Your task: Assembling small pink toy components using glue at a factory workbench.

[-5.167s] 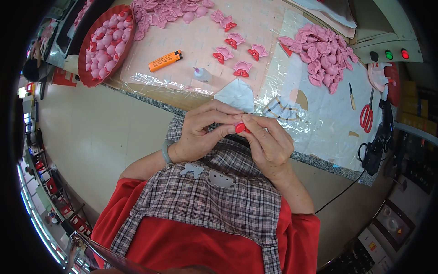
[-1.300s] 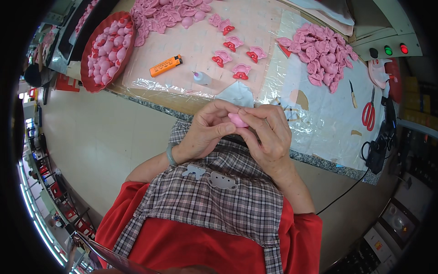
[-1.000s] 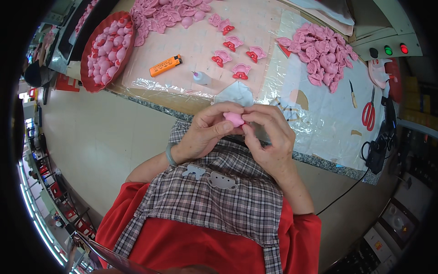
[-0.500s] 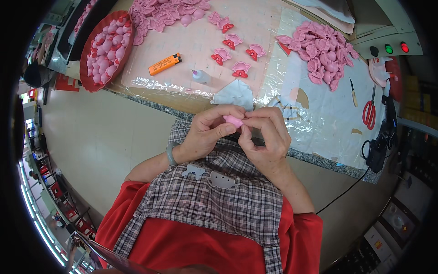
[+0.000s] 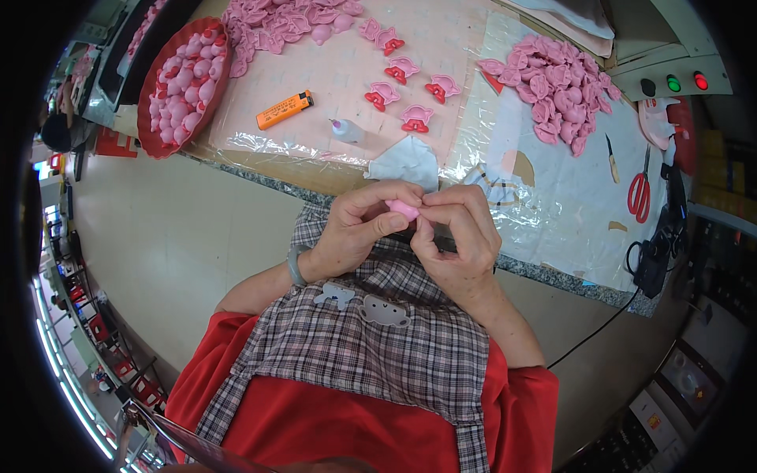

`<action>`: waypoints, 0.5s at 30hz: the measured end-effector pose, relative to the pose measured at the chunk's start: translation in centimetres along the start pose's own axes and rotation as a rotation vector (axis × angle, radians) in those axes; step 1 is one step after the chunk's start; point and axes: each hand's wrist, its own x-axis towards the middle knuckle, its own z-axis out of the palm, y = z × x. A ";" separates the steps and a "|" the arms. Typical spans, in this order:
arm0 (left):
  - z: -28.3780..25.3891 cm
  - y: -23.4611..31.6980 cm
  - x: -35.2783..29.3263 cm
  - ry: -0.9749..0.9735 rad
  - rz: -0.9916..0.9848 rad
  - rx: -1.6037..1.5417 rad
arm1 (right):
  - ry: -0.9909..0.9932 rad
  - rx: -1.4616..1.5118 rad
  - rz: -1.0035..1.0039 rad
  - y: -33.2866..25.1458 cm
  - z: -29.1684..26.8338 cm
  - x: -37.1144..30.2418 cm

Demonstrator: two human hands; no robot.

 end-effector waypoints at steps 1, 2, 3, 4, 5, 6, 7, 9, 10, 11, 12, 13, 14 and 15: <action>0.0 0.0 0.0 0.001 0.000 0.000 | 0.000 0.005 0.001 0.0 0.0 0.0; 0.0 0.0 -0.1 0.006 -0.002 0.001 | 0.000 0.007 0.000 0.0 0.1 -0.1; 0.1 0.0 -0.1 0.009 -0.004 0.001 | 0.001 0.004 0.003 0.0 0.1 -0.1; 0.1 0.0 -0.1 0.009 -0.004 0.001 | 0.002 0.002 0.006 0.0 0.0 -0.1; 0.1 0.0 -0.2 0.010 -0.007 0.002 | 0.001 0.003 0.006 0.0 0.0 -0.2; 0.1 0.0 -0.2 0.011 -0.010 0.004 | 0.000 0.003 0.006 0.0 0.0 -0.2; 0.2 -0.1 -0.2 0.012 -0.011 0.004 | -0.002 0.004 0.006 0.0 0.0 -0.3; 0.2 -0.2 -0.2 0.007 -0.002 0.001 | -0.004 0.004 0.013 -0.1 -0.1 -0.4; 0.1 -0.2 -0.2 0.007 -0.002 0.000 | -0.005 0.003 0.020 -0.1 -0.1 -0.4; 0.1 -0.3 -0.3 0.000 -0.001 0.008 | -0.006 0.002 0.021 0.0 -0.1 -0.5; 0.0 -0.4 -0.1 -0.010 0.001 0.015 | -0.008 0.000 0.023 0.1 0.0 -0.3; -0.1 -0.4 0.0 -0.013 0.000 0.010 | -0.010 -0.003 0.026 0.2 0.0 -0.2; 0.0 -0.5 0.1 -0.013 -0.003 -0.020 | -0.012 -0.010 0.028 0.2 0.0 -0.1; 0.3 0.0 0.0 -0.007 0.001 -0.032 | -0.022 -0.004 0.029 -0.1 -0.3 0.2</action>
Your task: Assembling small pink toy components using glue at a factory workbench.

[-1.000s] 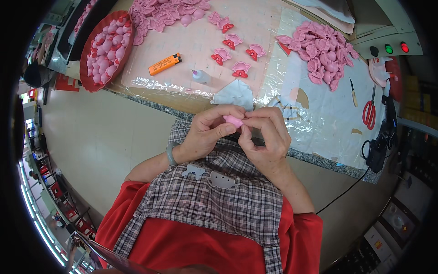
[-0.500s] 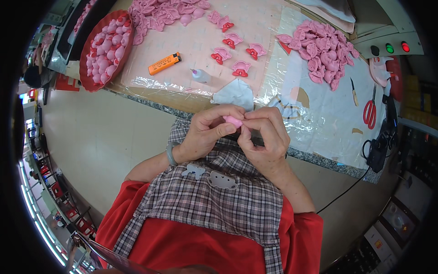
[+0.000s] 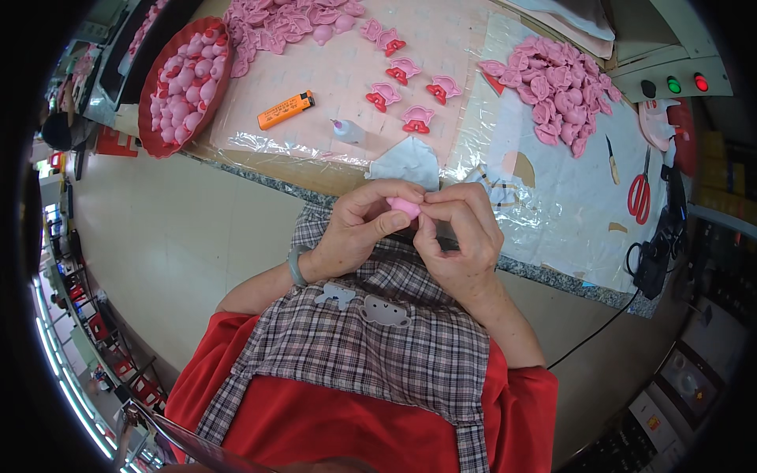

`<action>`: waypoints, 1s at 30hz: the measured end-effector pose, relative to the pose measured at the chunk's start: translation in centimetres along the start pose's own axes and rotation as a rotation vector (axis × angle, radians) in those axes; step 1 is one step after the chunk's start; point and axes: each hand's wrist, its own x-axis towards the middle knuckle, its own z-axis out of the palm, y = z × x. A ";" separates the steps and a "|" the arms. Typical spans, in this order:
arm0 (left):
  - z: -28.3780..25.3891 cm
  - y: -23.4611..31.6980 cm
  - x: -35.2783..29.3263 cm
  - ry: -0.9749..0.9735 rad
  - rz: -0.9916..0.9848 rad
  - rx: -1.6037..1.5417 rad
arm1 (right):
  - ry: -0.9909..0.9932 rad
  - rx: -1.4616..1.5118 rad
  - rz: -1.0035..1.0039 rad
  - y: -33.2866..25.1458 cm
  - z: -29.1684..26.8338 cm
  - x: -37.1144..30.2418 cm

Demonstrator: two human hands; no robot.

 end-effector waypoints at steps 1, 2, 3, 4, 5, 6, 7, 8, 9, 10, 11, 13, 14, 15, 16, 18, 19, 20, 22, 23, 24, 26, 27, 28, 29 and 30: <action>0.2 0.5 -0.1 0.004 0.006 0.012 | -0.011 0.005 0.001 -0.2 -0.2 0.2; 0.5 1.0 -0.2 0.012 -0.064 -0.067 | -0.007 0.016 -0.007 -0.3 -0.5 0.4; 0.4 1.0 0.0 0.013 -0.137 -0.161 | -0.029 0.033 -0.012 -0.1 -0.6 0.6; 0.3 1.0 0.2 0.011 -0.134 -0.161 | -0.050 0.051 -0.017 0.0 -0.7 0.8; 0.2 1.0 0.5 -0.012 -0.138 -0.295 | -0.048 0.050 -0.022 -0.1 -0.7 1.1; 0.2 1.0 0.5 -0.033 -0.144 -0.431 | -0.056 0.053 -0.018 -0.4 -0.8 1.3; 0.0 0.9 0.6 -0.034 -0.140 -0.428 | -0.063 0.057 -0.016 -0.5 -0.8 1.4; -0.3 0.7 0.7 -0.045 -0.165 -0.472 | -0.060 0.059 -0.021 -0.6 -0.7 1.5; -0.4 0.4 0.6 -0.056 -0.192 -0.518 | -0.067 0.068 -0.002 -0.7 -0.7 1.4; -0.4 0.4 0.5 -0.056 -0.190 -0.516 | -0.073 0.076 0.016 -0.8 -0.7 1.4; -0.3 0.4 0.4 -0.024 -0.205 -0.529 | -0.071 0.077 0.013 -0.9 -0.5 1.4; -0.3 0.2 0.2 0.008 -0.220 -0.542 | -0.094 0.020 -0.015 -0.9 -0.4 1.2; -0.5 -0.1 0.2 0.001 -0.214 -0.546 | -0.092 0.019 -0.018 -0.8 -0.4 1.1; -0.5 -0.2 0.2 -0.006 -0.209 -0.550 | -0.087 -0.007 -0.048 -0.6 -0.3 1.0; -0.5 -0.1 0.2 -0.007 -0.207 -0.550 | -0.082 -0.034 -0.079 -0.6 -0.3 0.9; -0.2 0.1 0.1 0.040 -0.186 -0.475 | -0.085 -0.029 -0.065 -0.7 -0.3 0.8; -0.1 0.2 0.1 0.040 -0.185 -0.476 | -0.088 -0.024 -0.050 -0.7 -0.3 0.7; 0.0 0.3 0.1 0.032 -0.164 -0.455 | -0.089 -0.024 -0.050 -0.7 -0.3 0.6; 0.0 0.3 0.1 0.027 -0.143 -0.435 | -0.105 -0.068 -0.086 -0.7 -0.3 0.5; 0.1 0.3 0.1 0.037 -0.141 -0.441 | -0.107 -0.067 -0.086 -0.7 -0.2 0.5; 0.1 0.3 0.2 0.046 -0.138 -0.446 | -0.102 -0.075 -0.100 -0.8 -0.2 0.5; 0.1 -0.1 0.2 0.055 -0.124 -0.432 | -0.097 -0.083 -0.113 -0.7 0.0 0.5; 0.2 -0.2 0.2 0.064 -0.111 -0.416 | -0.089 -0.084 -0.123 -0.7 0.0 0.5; 0.2 -0.1 0.2 0.064 -0.112 -0.418 | -0.081 -0.086 -0.133 -0.7 0.0 0.5; 0.3 0.0 0.3 0.080 -0.112 -0.417 | -0.082 -0.087 -0.133 -0.6 0.1 0.5; 0.4 0.0 0.4 0.097 -0.112 -0.417 | -0.078 -0.087 -0.128 -0.6 0.2 0.5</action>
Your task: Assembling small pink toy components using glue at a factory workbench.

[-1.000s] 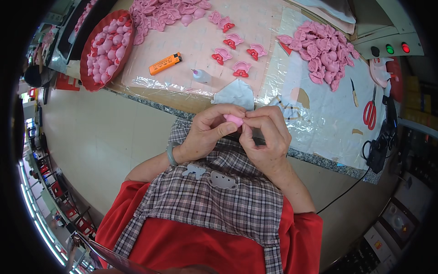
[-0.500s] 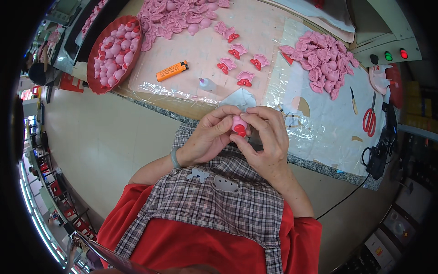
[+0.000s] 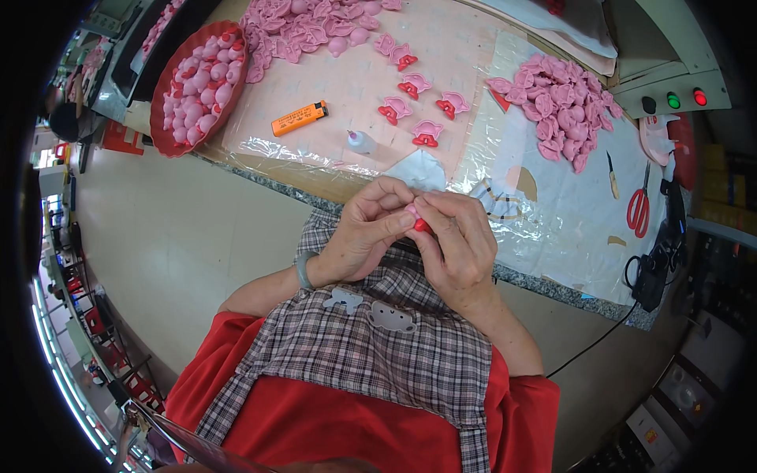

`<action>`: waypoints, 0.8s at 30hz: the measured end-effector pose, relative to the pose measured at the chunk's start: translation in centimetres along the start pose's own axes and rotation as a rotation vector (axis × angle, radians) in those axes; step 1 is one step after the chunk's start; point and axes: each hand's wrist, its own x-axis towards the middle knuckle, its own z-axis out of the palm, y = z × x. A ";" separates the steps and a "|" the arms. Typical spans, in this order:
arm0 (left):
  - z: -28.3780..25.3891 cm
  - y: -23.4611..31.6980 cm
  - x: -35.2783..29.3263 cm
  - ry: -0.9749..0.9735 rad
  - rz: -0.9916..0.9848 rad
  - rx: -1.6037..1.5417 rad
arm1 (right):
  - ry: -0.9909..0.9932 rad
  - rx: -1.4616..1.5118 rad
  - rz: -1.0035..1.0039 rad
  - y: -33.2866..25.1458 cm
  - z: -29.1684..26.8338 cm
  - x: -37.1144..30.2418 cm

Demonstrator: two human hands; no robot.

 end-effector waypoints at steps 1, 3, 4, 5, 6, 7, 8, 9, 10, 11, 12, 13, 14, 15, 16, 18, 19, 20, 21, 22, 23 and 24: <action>0.0 0.0 0.1 0.000 0.000 -0.001 | 0.004 0.000 0.004 0.0 0.1 0.0; 0.0 0.1 0.0 0.024 0.010 -0.004 | 0.003 0.003 0.001 0.0 0.3 0.1; 0.0 0.1 0.0 0.027 0.015 -0.001 | 0.004 0.007 -0.002 0.0 0.4 0.2; 0.0 0.2 0.0 0.022 0.022 0.003 | 0.003 0.014 -0.009 -0.2 0.4 0.4; -0.2 0.4 -0.1 0.023 0.039 0.019 | -0.001 0.022 -0.003 -0.3 0.5 0.6; -0.2 0.5 -0.1 0.030 0.043 0.020 | -0.004 0.034 -0.001 -0.4 0.6 0.7; 0.1 0.2 -0.2 0.039 0.052 0.023 | -0.018 0.034 0.017 -0.7 0.2 0.6; 0.0 0.0 -0.2 0.067 0.041 0.010 | -0.028 0.028 0.040 -0.7 0.2 0.4; -0.3 -0.1 -0.1 0.047 0.017 0.035 | -0.035 0.017 0.061 -0.6 0.1 0.2; -0.4 0.0 0.0 0.017 0.003 0.038 | -0.039 0.031 0.068 -0.5 0.2 0.0; -0.5 0.2 0.1 -0.016 -0.015 0.037 | -0.057 0.045 0.068 -0.6 0.1 0.0; -0.5 0.5 -0.2 -0.013 -0.001 0.077 | -0.078 0.056 0.073 -0.7 -0.2 0.1; -0.5 1.1 -0.4 -0.010 0.011 0.116 | -0.156 0.098 0.034 -0.5 -0.5 0.7; -0.1 2.1 -0.9 0.003 -0.010 0.172 | -0.151 0.120 0.049 -1.0 -1.0 1.2; -0.1 3.1 -1.4 -0.006 0.012 0.255 | -0.147 0.141 0.065 -1.4 -1.4 1.6; -0.7 4.6 -2.4 -0.034 0.166 0.421 | -0.149 0.123 0.041 -1.1 -2.4 1.8; -0.4 6.5 -2.9 0.036 0.300 0.630 | -0.149 0.089 0.036 -0.7 -2.9 2.0; -0.2 8.8 -3.1 0.109 0.435 0.837 | -0.145 0.053 0.024 -0.5 -3.3 2.3; -1.3 10.8 -2.7 0.151 0.728 1.135 | -0.134 0.056 0.011 -0.3 -3.3 2.2; -1.9 13.3 -2.4 0.225 0.825 1.308 | -0.122 0.060 0.078 0.1 -3.4 1.8; -2.5 15.9 -2.2 0.305 0.922 1.478 | -0.111 0.065 0.145 0.3 -3.4 1.6; -3.8 18.3 -1.7 0.380 1.028 1.579 | -0.091 0.046 0.108 0.3 -3.3 1.8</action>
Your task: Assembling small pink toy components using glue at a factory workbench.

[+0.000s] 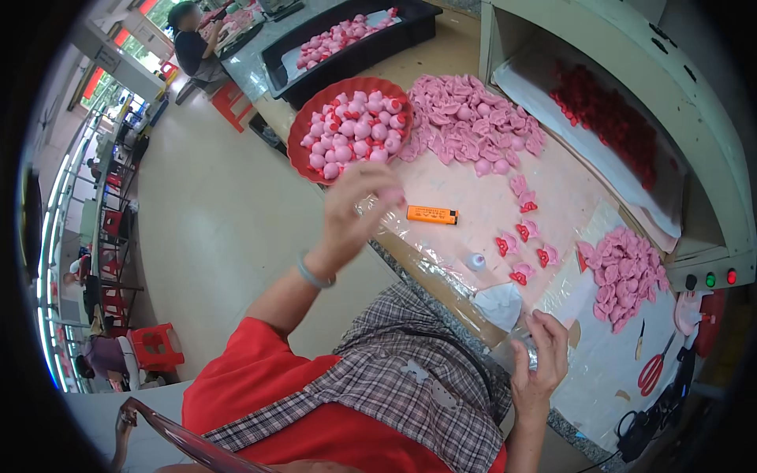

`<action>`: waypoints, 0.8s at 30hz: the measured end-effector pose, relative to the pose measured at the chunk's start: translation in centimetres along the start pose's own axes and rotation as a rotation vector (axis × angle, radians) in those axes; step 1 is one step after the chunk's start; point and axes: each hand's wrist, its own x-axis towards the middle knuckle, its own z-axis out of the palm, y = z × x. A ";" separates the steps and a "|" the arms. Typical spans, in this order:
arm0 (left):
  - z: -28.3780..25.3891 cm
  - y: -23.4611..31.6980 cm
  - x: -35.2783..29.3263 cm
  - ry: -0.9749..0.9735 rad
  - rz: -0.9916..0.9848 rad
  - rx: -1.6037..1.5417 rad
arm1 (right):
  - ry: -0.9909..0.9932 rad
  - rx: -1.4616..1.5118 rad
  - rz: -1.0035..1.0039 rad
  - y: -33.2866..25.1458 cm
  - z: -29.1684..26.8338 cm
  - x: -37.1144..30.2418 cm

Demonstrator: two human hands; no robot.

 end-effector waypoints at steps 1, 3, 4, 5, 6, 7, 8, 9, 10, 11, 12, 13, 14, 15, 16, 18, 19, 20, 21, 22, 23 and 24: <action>-0.8 -1.5 1.2 0.098 -0.112 0.041 | 0.004 0.002 -0.009 0.0 0.0 0.0; -2.8 -4.3 3.3 0.207 -0.149 0.216 | -0.046 0.023 0.028 0.0 0.1 -0.2; -3.8 -6.2 3.9 0.220 -0.151 0.279 | -0.066 0.002 -0.039 0.4 0.1 -0.2; -4.7 -8.1 4.1 0.232 -0.154 0.343 | -0.062 0.003 -0.041 0.3 0.1 -0.2; -5.3 -9.4 4.1 0.165 -0.199 0.380 | -0.074 -0.019 -0.055 0.3 0.1 -0.1; -5.5 -10.5 4.1 0.166 -0.195 0.379 | -0.089 -0.040 -0.069 0.3 0.2 -0.1; -5.6 -11.5 4.1 0.054 -0.051 0.526 | -0.086 -0.040 -0.070 0.2 0.3 -0.2; -5.4 -12.4 4.2 -0.059 0.094 0.668 | -0.085 -0.027 -0.050 0.3 0.4 -0.3; -5.1 -13.1 4.1 -0.144 0.046 0.609 | -0.084 -0.013 -0.030 0.3 0.5 -0.3; -5.1 -13.9 4.3 -0.142 0.046 0.608 | -0.084 -0.015 -0.031 0.4 0.5 -0.2; -5.2 -14.5 4.7 -0.124 0.061 0.617 | -0.082 -0.013 -0.028 0.4 0.6 -0.2; -5.3 -15.1 5.0 -0.105 0.075 0.627 | -0.082 -0.011 -0.025 0.4 0.6 -0.2; -5.3 -15.7 5.3 -0.116 0.042 0.646 | -0.084 -0.012 -0.027 0.3 0.5 -0.2; -5.4 -16.2 5.7 -0.114 0.041 0.646 | -0.087 -0.013 -0.026 0.3 0.6 -0.2; -5.6 -16.7 6.0 -0.153 -0.013 0.619 | -0.090 -0.014 -0.024 0.2 0.6 -0.1; -6.1 -17.5 6.8 -0.192 -0.068 0.589 | -0.095 -0.023 -0.033 0.2 0.6 -0.1; -6.3 -17.7 7.2 -0.219 -0.068 0.584 | -0.099 -0.032 -0.040 0.2 0.6 -0.1; -6.6 -17.9 7.5 -0.245 -0.068 0.580 | -0.101 -0.033 -0.041 0.2 0.6 -0.1; -6.9 -17.9 7.6 -0.280 0.076 0.708 | -0.107 -0.043 -0.053 0.2 0.6 -0.1; -7.3 -17.8 7.7 -0.282 0.094 0.735 | -0.114 -0.054 -0.065 0.2 0.5 -0.2; -7.8 -17.8 7.6 -0.284 0.111 0.762 | -0.116 -0.054 -0.065 0.2 0.3 -0.2; -8.0 -17.6 7.5 -0.260 0.165 0.781 | -0.145 -0.058 -0.053 0.3 0.2 -0.3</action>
